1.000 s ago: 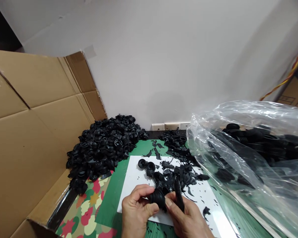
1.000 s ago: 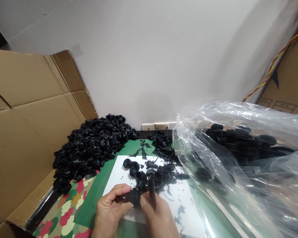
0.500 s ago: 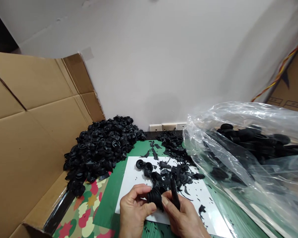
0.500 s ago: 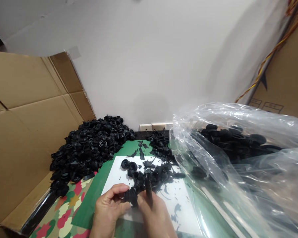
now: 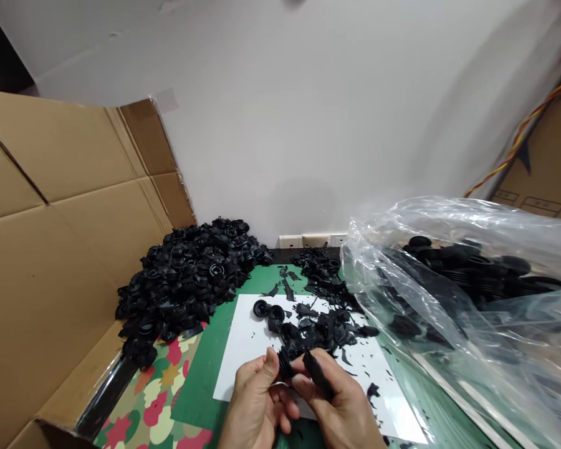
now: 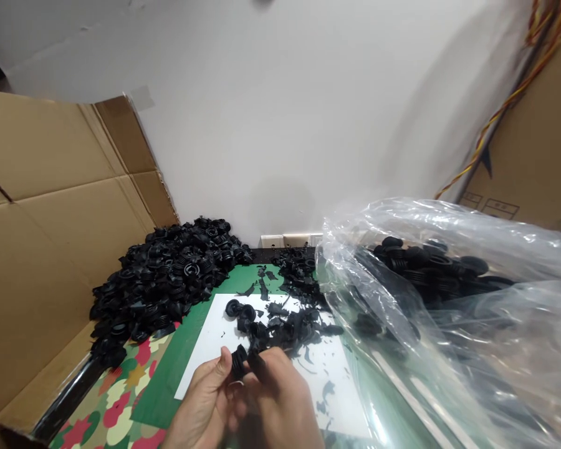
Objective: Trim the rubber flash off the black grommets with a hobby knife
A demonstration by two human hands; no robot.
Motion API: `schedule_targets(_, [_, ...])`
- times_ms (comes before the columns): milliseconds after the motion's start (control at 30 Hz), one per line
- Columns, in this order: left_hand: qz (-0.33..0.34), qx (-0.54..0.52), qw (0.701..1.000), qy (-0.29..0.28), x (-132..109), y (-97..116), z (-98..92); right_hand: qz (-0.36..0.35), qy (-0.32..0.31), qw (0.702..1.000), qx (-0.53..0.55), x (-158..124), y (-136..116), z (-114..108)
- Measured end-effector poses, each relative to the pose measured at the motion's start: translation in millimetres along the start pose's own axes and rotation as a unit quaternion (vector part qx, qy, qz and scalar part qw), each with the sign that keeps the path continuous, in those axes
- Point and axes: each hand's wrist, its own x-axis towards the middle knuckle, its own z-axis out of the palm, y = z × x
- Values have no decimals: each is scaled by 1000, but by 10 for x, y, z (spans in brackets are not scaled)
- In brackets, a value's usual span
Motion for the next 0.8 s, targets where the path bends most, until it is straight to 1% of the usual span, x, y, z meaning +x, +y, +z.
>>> schedule_targets(67, [-1,28,1000,2,-11,-1,5,20,18,1000,14,7,16,-6])
schedule_targets(133, [33,75,996,27,-20,-7,-11,59,53,996,38,17,48,-20])
schedule_targets(200, [104,133,984,56,-31,-21,-30,95,78,991,59,26,72,-32])
schedule_targets(267, [193,184,961,73,-48,-35,-31,109,88,987,83,31,71,-37])
schedule_targets(333, [258,217,939,70,-68,-37,-12,105,71,986,112,30,53,-39])
schedule_targets(367, [265,222,936,63,-76,-32,1,104,55,985,126,27,43,-40])
schedule_targets(400, [254,218,941,51,-80,-23,12,104,40,984,141,23,36,-43])
schedule_targets(433, [229,205,951,36,-81,-12,19,107,28,982,153,20,34,-47])
schedule_targets(500, [168,166,972,15,-71,7,18,122,20,978,165,13,45,-58])
schedule_targets(533, [149,150,977,14,-62,12,12,131,20,977,165,11,58,-63])
schedule_targets(567, [140,140,980,20,-52,13,5,140,22,977,162,9,75,-68])
schedule_targets(667, [144,134,979,55,-30,4,-5,166,25,972,166,13,129,-77])
schedule_targets(800, [143,142,975,96,-21,7,37,196,25,960,200,30,188,-83])
